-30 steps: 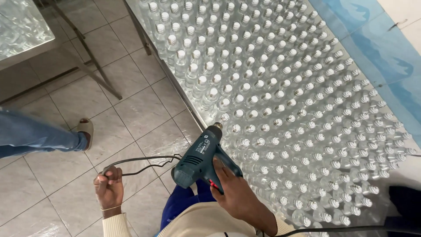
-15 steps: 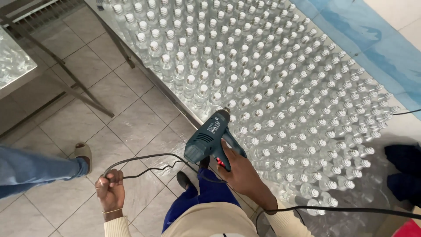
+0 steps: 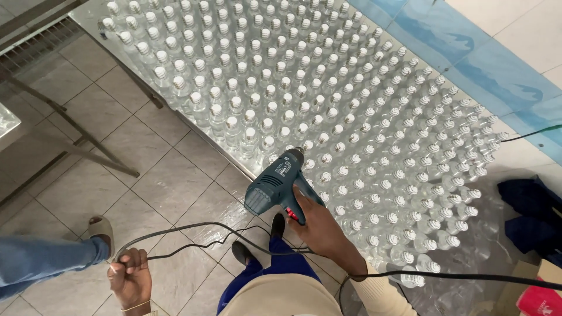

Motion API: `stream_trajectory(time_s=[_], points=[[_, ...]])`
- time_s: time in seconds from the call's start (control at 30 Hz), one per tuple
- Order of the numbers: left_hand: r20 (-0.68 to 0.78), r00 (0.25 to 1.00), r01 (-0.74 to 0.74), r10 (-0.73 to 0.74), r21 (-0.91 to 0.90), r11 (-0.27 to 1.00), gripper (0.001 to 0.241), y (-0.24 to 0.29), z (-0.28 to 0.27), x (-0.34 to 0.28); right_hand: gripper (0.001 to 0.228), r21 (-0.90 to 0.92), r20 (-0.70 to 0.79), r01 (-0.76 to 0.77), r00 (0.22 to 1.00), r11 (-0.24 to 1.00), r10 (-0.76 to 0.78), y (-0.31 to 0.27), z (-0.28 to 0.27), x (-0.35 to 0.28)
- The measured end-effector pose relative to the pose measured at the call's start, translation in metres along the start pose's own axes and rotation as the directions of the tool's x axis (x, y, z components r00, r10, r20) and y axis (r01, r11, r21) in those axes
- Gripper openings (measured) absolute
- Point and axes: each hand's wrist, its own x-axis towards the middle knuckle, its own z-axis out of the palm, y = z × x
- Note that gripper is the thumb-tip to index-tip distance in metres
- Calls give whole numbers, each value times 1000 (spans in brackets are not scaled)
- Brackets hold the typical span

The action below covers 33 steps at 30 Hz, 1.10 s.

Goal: Using a heat gun to shrink-wrap the plastic seals on the caps of numerous water bottles arranged on a table.

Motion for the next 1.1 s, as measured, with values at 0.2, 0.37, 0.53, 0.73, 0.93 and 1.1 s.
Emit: stream_trajectory(time_s=[0.2,0.37,0.53,0.73,0.93,1.1], points=[[-29,999,33,-32,42,999,30,-11,9,6,85,-18,79,-57,995,998,58,12,-29,-2],[17,1000,1,-2,46,999,24,-19,14,12,87,-58,138,-33,990,998,41,25,-59,-8],[55,999,-2,-3,86,996,27,-24,11,21,87,-86,200,-33,979,996,50,37,-82,-9],[170,985,-31,20,64,997,27,-29,4,31,86,-139,211,-6,977,990,35,56,-100,-4],[50,998,38,-48,173,984,30,-27,3,27,81,-101,234,29,972,994,-5,54,-138,-4],[160,987,-24,25,-7,1000,30,-40,-17,29,83,-186,325,-2,944,983,63,59,-173,3]])
